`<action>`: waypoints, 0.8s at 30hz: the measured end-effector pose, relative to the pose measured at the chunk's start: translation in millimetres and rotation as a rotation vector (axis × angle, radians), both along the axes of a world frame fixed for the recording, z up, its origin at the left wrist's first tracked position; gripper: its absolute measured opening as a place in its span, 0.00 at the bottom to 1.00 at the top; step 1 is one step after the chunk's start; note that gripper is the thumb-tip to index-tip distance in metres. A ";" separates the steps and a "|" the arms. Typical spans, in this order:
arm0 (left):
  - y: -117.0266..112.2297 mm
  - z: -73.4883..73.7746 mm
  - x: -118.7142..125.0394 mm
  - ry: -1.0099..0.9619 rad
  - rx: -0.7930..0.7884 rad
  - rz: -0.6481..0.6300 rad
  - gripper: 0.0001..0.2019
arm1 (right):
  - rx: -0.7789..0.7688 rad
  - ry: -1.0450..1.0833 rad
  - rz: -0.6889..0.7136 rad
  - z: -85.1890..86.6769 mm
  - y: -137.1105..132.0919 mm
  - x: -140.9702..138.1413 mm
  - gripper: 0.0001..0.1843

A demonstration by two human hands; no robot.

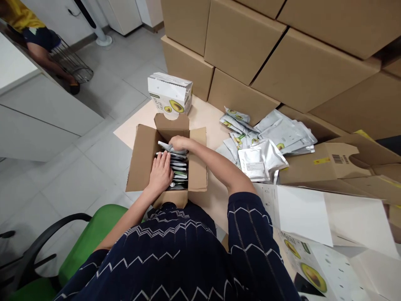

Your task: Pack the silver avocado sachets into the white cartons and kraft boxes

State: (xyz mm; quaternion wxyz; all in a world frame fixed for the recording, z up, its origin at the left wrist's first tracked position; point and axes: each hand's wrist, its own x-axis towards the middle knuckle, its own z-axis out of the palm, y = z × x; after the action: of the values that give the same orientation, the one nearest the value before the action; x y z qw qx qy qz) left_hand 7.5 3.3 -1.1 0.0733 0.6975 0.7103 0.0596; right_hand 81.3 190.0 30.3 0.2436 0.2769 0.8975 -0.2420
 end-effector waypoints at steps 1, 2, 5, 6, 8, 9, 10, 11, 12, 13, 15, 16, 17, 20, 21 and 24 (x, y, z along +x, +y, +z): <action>0.6 0.8 0.1 -0.002 -0.005 -0.001 0.34 | -0.012 -0.010 0.008 0.0 -0.8 0.3 0.21; 1.3 2.0 -0.1 -0.004 -0.015 -0.007 0.35 | -0.024 -0.011 0.011 -0.4 -2.2 0.5 0.20; 4.1 6.8 -2.0 -0.013 -0.052 -0.033 0.36 | -0.042 0.025 0.011 -2.2 -7.3 0.5 0.17; 5.3 8.4 -2.9 -0.016 -0.056 -0.041 0.37 | -0.042 0.041 0.015 -2.2 -8.6 0.5 0.17; 8.0 10.7 -4.4 -0.023 -0.044 -0.046 0.37 | -0.040 0.061 0.026 -0.9 -10.2 1.5 0.16; 9.4 11.2 -4.7 -0.026 -0.035 -0.045 0.37 | -0.041 0.065 0.033 0.6 -10.6 2.5 0.16; 10.6 11.2 -4.9 -0.027 -0.028 -0.045 0.37 | -0.042 0.071 0.039 2.4 -11.1 3.8 0.16; 11.7 10.8 -4.7 -0.026 -0.025 -0.043 0.37 | -0.043 0.074 0.048 4.7 -11.7 5.5 0.16; 12.6 10.1 -4.5 -0.022 -0.025 -0.041 0.37 | -0.045 0.078 0.058 7.2 -12.5 7.6 0.17; 13.2 9.2 -4.1 -0.017 -0.028 -0.038 0.37 | -0.048 0.085 0.070 9.9 -13.6 9.9 0.17; 13.7 7.5 -3.4 -0.003 -0.034 -0.035 0.37 | -0.055 0.120 0.083 16.0 -16.3 15.4 0.17; 13.8 7.0 -3.2 0.003 -0.036 -0.035 0.37 | -0.061 0.150 0.083 19.4 -17.5 18.7 0.17; 13.7 6.7 -3.0 0.011 -0.038 -0.037 0.37 | -0.071 0.188 0.080 23.0 -18.3 22.7 0.17; 13.4 7.3 -2.7 0.031 -0.041 -0.041 0.36 | -0.163 0.367 0.023 35.0 -15.0 41.8 0.13; 13.3 7.8 -2.6 0.036 -0.044 -0.040 0.36 | -0.219 0.451 -0.039 38.5 -10.9 51.6 0.13; 12.8 8.6 -2.5 0.043 -0.055 -0.034 0.36 | -0.277 0.702 -0.428 42.8 12.7 94.6 0.14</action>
State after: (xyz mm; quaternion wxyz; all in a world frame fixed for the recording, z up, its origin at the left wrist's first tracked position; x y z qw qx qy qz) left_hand 5.0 16.2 7.5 0.0781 0.7082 0.7012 0.0239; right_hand 175.9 202.7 73.1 -0.0974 0.3223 0.8072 -0.4848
